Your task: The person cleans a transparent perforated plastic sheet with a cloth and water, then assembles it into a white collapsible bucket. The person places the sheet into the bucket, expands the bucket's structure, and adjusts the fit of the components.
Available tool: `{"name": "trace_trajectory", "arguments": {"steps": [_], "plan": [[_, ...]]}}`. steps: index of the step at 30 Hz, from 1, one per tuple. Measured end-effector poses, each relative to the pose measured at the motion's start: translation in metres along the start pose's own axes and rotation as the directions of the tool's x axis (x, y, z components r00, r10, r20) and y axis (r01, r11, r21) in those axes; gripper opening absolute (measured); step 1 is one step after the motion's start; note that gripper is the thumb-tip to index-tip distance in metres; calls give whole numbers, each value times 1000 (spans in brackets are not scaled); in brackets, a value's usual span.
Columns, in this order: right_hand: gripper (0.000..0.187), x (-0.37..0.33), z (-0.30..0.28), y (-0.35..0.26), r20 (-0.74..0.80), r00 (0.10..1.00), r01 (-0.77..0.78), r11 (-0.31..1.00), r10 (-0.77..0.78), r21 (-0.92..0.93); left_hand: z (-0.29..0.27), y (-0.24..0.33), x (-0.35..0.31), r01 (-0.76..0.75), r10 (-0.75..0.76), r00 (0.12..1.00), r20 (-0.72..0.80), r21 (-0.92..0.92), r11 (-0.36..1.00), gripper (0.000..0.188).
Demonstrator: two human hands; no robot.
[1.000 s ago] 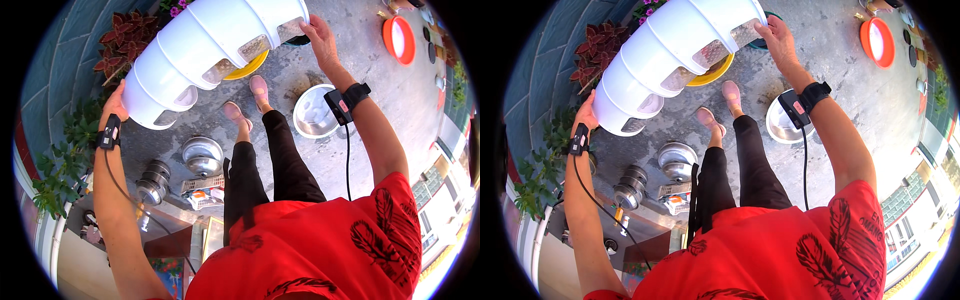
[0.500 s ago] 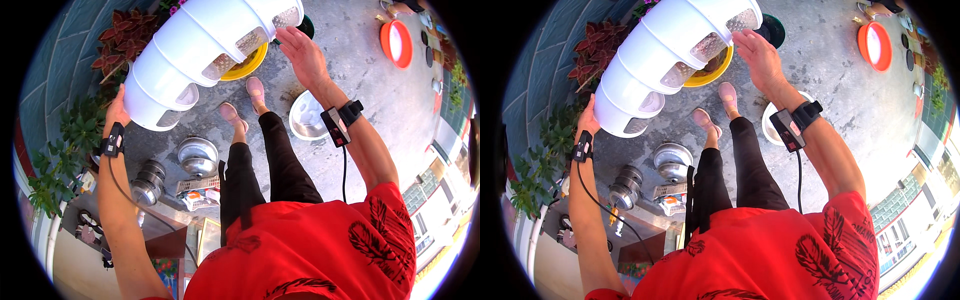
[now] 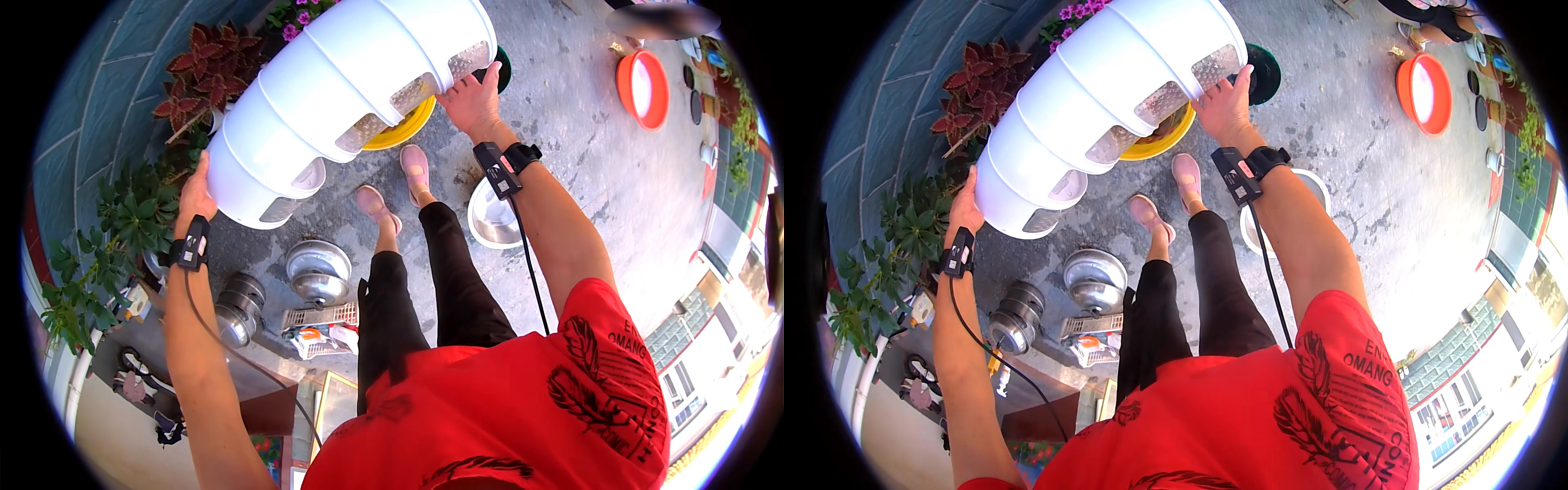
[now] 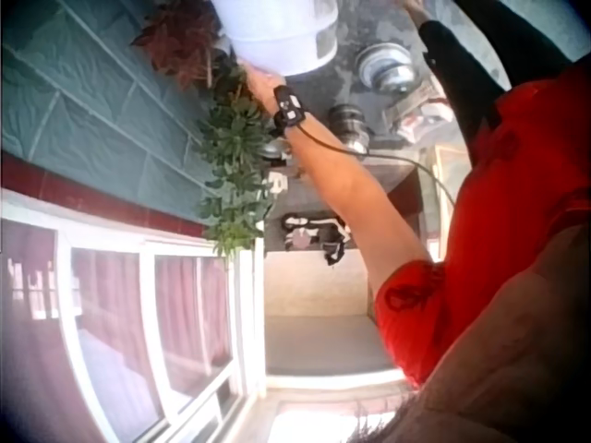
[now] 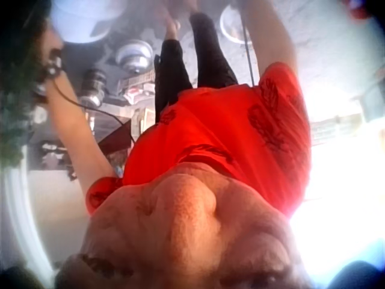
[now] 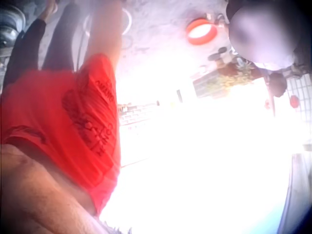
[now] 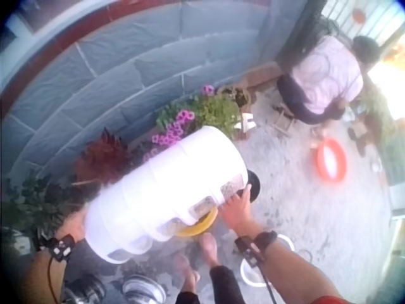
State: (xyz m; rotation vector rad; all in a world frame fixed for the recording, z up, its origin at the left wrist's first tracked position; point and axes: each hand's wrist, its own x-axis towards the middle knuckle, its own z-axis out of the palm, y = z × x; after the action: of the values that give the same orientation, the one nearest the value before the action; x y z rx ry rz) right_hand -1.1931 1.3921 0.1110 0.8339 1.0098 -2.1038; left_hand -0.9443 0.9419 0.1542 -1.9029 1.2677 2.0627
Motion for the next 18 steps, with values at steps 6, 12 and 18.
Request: {"name": "trace_trajectory", "arguments": {"steps": [6,12,18], "plan": [[118,9,-7,11,109,993,29,999,-32,25,-3,-3,0,-35,35,999,7,42,998,68],[112,22,-16,17,101,995,-13,993,1,116,-3,-2,-2,-1,3,1000,-27,51,999,65],[103,36,-20,25,152,988,-35,987,11,157,-4,-1,-5,-24,23,1000,17,92,995,66]]}}
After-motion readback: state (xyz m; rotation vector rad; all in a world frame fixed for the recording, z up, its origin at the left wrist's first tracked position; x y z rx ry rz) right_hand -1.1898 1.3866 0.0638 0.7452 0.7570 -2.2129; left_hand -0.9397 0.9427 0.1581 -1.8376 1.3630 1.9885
